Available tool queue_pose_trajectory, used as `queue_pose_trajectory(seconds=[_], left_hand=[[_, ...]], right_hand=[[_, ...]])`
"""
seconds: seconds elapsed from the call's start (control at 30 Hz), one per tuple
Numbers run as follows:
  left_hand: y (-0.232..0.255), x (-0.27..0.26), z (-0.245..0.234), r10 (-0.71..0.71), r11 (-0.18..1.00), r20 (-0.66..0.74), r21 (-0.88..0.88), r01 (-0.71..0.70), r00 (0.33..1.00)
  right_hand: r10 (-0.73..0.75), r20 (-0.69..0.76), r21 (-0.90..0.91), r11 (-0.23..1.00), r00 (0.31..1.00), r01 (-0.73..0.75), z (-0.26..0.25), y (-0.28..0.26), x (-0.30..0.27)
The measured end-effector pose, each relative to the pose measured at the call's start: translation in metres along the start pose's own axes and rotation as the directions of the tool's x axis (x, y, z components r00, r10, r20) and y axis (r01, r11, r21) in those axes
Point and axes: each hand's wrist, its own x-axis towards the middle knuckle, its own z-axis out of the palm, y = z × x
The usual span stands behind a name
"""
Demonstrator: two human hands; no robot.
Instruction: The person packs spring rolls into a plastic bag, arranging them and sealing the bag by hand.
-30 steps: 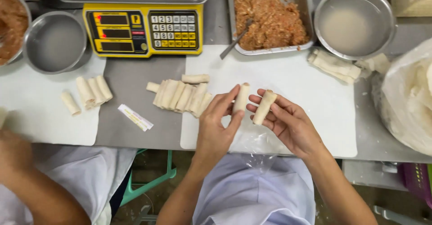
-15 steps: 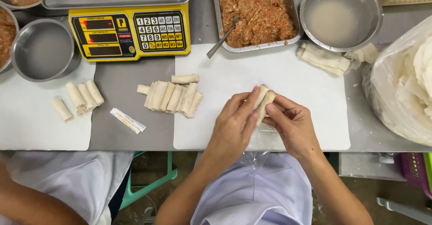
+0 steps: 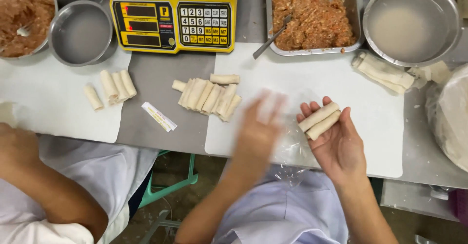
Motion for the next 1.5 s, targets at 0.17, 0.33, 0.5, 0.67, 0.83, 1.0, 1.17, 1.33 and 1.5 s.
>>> queue_pose_trajectory(seconds=[0.17,0.33,0.5,0.67,0.83,1.0,1.17,1.33,1.5], left_hand=[[-0.056,0.035,-0.100,-0.228,0.799,-0.211,0.518,0.306,0.951],[-0.106,0.046,-0.125,-0.474,0.803,-0.038,0.392,0.449,0.880],[-0.136,0.055,-0.162,-0.644,0.754,0.167,-0.028,0.656,0.747],[-0.117,0.046,-0.168,-0.674,0.476,0.268,-0.555,0.682,0.689],[-0.050,0.037,-0.082,-0.496,0.712,0.113,-0.515,0.478,0.861],[0.036,0.053,-0.020,-0.457,0.664,0.328,-0.492,0.563,0.826],[0.052,0.061,-0.002,-0.470,0.635,0.401,-0.465,0.617,0.786],[0.039,0.057,0.013,-0.273,0.714,0.340,-0.555,0.427,0.900],[0.044,0.051,0.021,-0.156,0.820,0.297,-0.493,0.291,0.942]], right_hand=[[0.055,-0.027,0.007,0.998,0.998,-0.054,-0.011,-0.013,0.010],[0.121,0.011,-0.078,0.990,0.993,-0.120,-0.001,-0.020,0.007],[0.155,0.023,-0.113,0.982,0.988,-0.152,0.002,-0.027,0.003],[0.154,0.094,-0.164,0.977,0.984,-0.137,0.007,-0.028,-0.001],[0.130,-0.101,-0.324,0.933,0.986,-0.157,0.025,-0.017,-0.009],[0.104,-0.115,-0.380,0.914,0.988,-0.141,0.054,-0.016,-0.027],[0.073,-0.170,-0.448,0.883,0.983,-0.143,0.054,-0.024,-0.032],[0.035,0.111,-0.502,0.865,0.993,0.025,0.038,-0.022,-0.027],[-0.020,0.065,-0.490,0.870,0.998,0.049,0.029,-0.020,-0.020]])
